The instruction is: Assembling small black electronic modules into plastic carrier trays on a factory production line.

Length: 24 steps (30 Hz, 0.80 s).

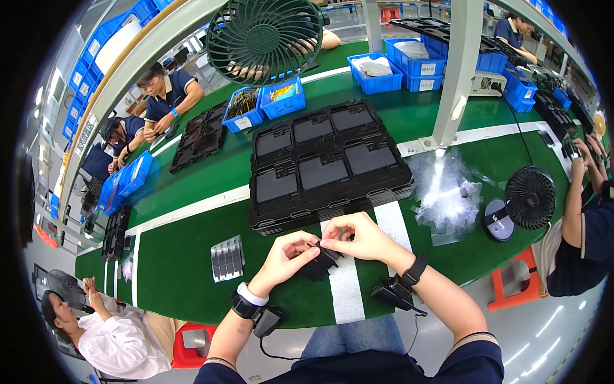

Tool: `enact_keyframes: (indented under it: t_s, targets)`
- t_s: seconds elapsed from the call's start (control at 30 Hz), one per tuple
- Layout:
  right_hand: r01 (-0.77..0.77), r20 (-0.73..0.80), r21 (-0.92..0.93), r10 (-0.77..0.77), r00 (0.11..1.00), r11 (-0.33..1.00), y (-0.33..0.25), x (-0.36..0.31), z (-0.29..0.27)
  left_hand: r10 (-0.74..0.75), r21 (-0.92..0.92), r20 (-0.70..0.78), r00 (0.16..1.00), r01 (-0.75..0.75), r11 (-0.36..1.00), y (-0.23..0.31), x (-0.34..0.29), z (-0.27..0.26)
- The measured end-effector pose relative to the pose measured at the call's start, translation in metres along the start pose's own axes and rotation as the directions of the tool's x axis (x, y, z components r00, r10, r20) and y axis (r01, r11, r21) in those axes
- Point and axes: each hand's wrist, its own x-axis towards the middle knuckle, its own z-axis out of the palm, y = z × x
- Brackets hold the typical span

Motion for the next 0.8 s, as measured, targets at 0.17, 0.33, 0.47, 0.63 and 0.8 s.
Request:
enact_keyframes:
  t_s: [0.17,0.33,0.47,0.63,0.8]
  targets:
    - [-0.099,0.029,0.145,0.096,0.995,0.984,0.010,0.001,-0.004,-0.006,0.001,0.032,0.999,0.006,1.000,0.000,0.003,0.000]
    - [0.034,-0.222,0.164,0.003,0.975,0.986,-0.018,-0.006,-0.030,0.069,-0.068,-0.061,0.996,-0.073,0.995,-0.011,0.003,-0.005]
    - [0.172,-0.616,-0.180,-0.247,0.748,0.968,-0.037,-0.034,-0.088,-0.030,0.120,0.022,0.999,0.027,0.992,0.001,0.003,-0.001]
    - [-0.415,-0.483,-0.852,-0.171,0.859,0.321,-0.014,-0.061,-0.131,0.269,0.446,0.005,0.963,-0.243,0.861,0.013,0.004,0.005]
    - [-0.275,-0.391,-0.905,-0.377,0.840,0.325,-0.063,-0.014,-0.114,0.357,0.477,-0.014,0.934,-0.307,0.824,0.000,0.005,0.001]
